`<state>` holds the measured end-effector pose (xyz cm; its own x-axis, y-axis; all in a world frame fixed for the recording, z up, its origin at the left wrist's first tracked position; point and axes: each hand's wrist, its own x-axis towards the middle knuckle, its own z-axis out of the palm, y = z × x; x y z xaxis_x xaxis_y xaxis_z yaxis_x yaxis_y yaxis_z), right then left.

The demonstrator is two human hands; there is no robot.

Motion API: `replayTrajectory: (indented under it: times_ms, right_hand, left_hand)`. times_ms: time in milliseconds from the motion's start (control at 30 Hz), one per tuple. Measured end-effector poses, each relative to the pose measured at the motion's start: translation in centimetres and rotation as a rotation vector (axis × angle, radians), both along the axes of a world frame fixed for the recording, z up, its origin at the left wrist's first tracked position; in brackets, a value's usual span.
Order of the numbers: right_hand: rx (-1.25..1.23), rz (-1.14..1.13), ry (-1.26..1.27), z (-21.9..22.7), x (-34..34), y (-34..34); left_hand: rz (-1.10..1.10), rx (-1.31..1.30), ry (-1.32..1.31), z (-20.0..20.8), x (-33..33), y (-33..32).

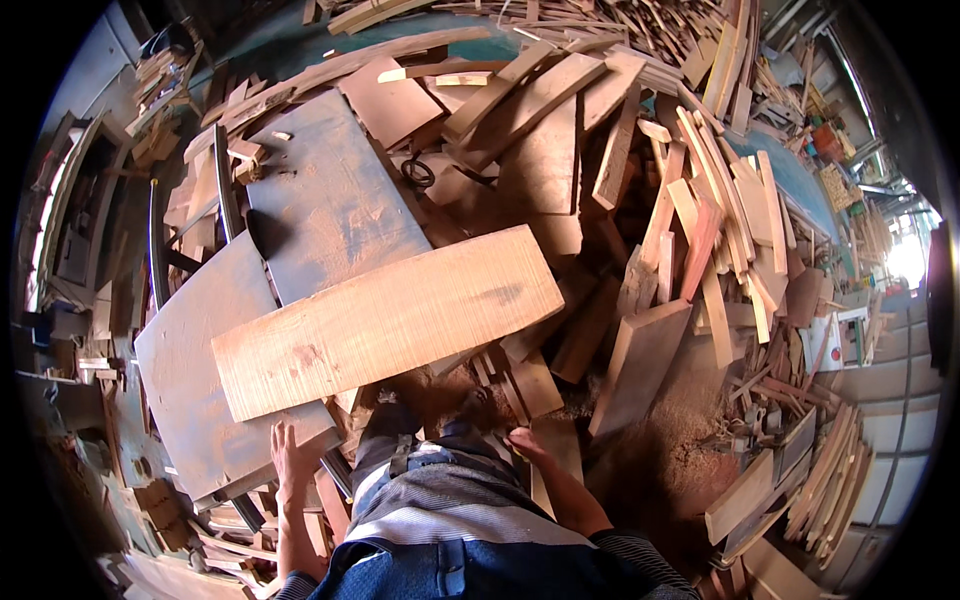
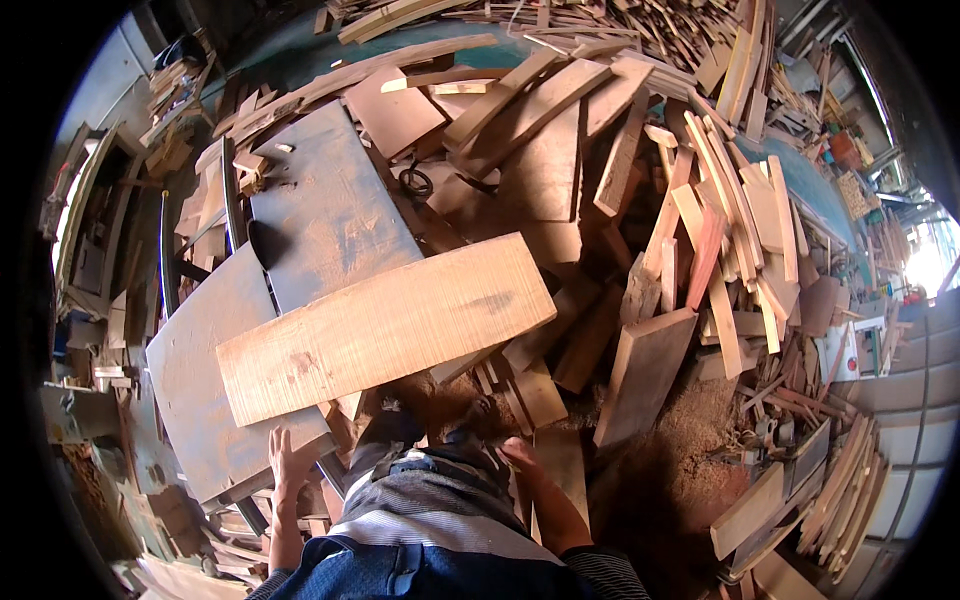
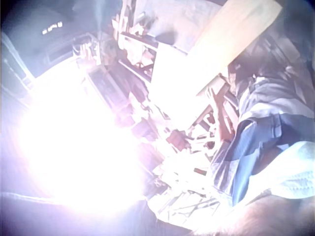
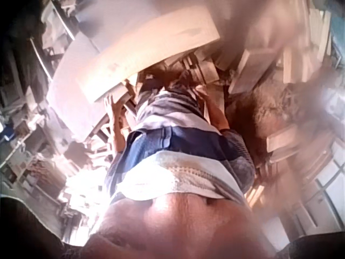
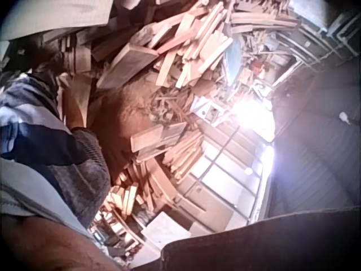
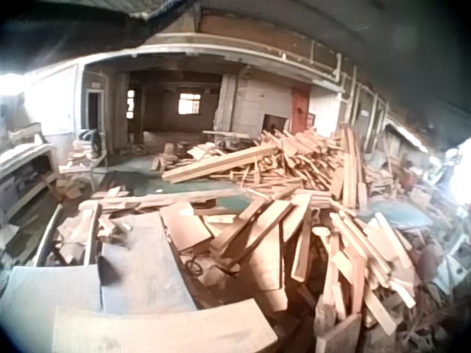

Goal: The person selects several wood pieces from a pile, places them on a table, and measures their length and width with a tape measure.

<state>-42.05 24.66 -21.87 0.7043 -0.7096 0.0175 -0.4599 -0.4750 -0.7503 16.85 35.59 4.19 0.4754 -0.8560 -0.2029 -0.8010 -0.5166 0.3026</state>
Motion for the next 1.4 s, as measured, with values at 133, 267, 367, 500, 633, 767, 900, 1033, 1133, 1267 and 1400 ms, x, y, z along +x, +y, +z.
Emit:
replayTrajectory:
  times_ms: [133,267,367,500,633,767,900,1033,1133,1267,1400]
  right_hand:
    - [0.939,-0.582,0.109,11.6,11.8,-5.9]
    - [1.244,-0.849,-0.258,13.9,18.9,-9.3]
    - [1.285,-0.855,-0.340,16.8,23.7,-11.1]
    - [1.396,-0.864,-0.516,18.5,27.7,-12.1]
    - [1.468,-0.845,-0.609,18.8,29.7,-12.4]
    - [1.509,-0.823,-0.542,19.1,31.1,-13.3]
    - [1.532,-0.842,-0.608,19.2,32.4,-14.1]
    - [1.564,-0.843,-0.575,18.3,31.8,-14.9]
    - [1.533,-0.932,-0.535,18.4,31.6,-15.5]
    - [1.457,-0.971,-0.543,17.9,29.7,-16.5]
    - [1.418,-1.060,-0.509,17.3,28.7,-17.5]
  left_hand:
    - [-0.077,0.121,-0.050,0.9,2.1,2.7]
    - [-0.143,0.083,-0.026,1.0,3.2,0.2]
    - [-0.117,0.013,-0.021,-0.4,4.1,0.4]
    - [-0.086,-0.087,-0.022,-1.0,5.3,0.1]
    - [-0.090,-0.146,0.032,0.1,6.8,-1.2]
    - [-0.120,-0.136,-0.002,-1.2,8.5,-1.3]
    - [-0.073,-0.180,0.016,-0.4,9.2,-1.7]
    - [-0.105,-0.183,-0.006,-0.8,10.1,-1.5]
    - [-0.098,-0.204,0.002,-1.3,10.4,-1.1]
    - [-0.103,-0.212,-0.002,-0.9,10.3,-1.3]
    - [-0.092,-0.162,0.013,-1.2,10.1,-1.4]
